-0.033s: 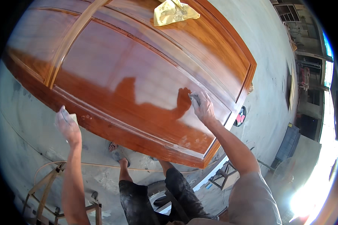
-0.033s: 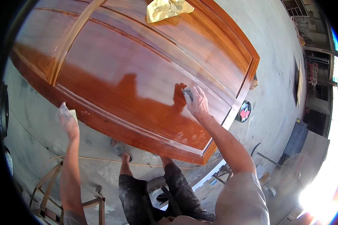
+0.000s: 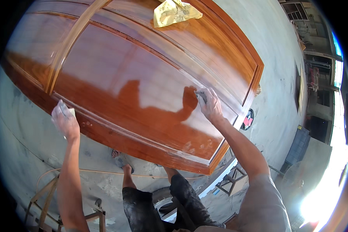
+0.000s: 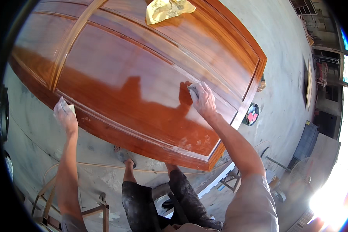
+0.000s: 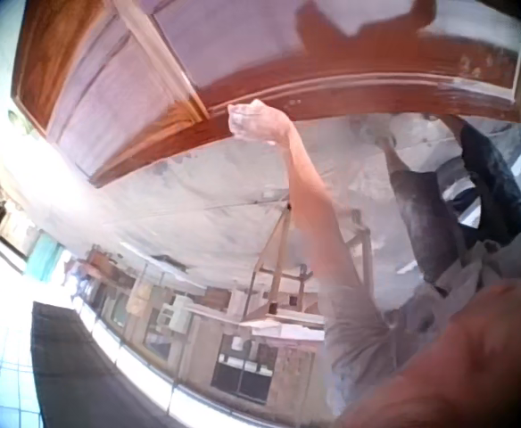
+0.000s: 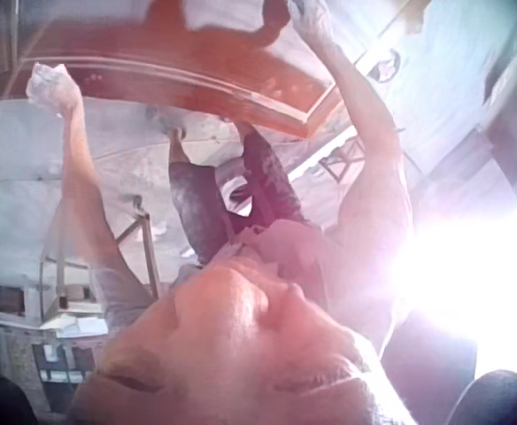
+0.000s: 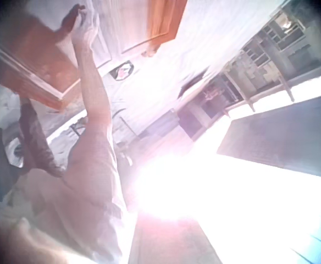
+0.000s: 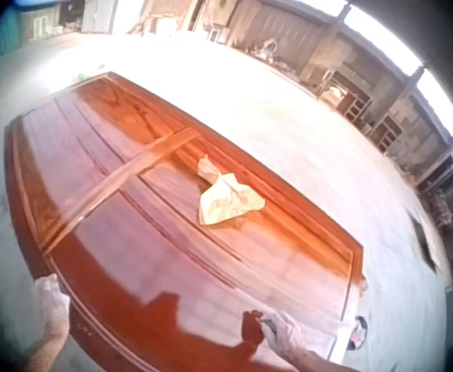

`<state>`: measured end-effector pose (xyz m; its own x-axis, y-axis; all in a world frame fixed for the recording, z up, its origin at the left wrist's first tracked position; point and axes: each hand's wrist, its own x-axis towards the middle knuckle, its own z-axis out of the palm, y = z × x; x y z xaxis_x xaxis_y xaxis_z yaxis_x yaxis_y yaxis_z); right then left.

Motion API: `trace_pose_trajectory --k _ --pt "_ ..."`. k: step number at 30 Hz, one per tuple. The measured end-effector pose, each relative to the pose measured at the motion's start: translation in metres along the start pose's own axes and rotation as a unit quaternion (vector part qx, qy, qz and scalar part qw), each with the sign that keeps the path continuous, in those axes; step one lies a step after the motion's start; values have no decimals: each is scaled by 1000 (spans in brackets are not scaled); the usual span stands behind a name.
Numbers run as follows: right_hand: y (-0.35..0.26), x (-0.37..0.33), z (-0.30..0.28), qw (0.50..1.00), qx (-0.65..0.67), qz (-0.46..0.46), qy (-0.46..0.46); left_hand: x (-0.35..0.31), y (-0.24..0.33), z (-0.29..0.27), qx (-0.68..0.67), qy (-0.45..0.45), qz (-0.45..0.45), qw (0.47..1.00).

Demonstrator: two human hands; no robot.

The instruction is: The person wipes a large wooden door with a cloth, then uses a sanding block to smooth the surface. They continue to wipe and sand different sections of the door, focusing on the panels and edges.

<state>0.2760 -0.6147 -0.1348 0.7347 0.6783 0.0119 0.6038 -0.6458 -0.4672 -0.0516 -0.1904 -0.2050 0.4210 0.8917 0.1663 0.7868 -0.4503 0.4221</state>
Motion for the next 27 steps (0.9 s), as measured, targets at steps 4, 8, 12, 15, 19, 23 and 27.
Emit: trace_pose_trajectory --k 4,8,12,15,19,23,27 --pt "13 74 9 998 23 -55 -22 58 17 83 212 105 -53 970" --pt "22 93 19 996 35 -47 -61 62 25 106 185 95 -71 976" --pt "29 93 24 993 49 -72 -76 53 31 99 216 24 -62 974" --pt "18 101 25 992 77 -34 -96 55 17 100 175 47 -34 983" --pt "-22 149 51 991 76 -67 -90 52 30 98 163 36 -32 985" --pt "-47 170 70 992 60 -82 -79 52 33 94 169 34 -16 985" --pt "-5 126 45 992 27 -107 -63 52 39 89 157 28 -41 986"
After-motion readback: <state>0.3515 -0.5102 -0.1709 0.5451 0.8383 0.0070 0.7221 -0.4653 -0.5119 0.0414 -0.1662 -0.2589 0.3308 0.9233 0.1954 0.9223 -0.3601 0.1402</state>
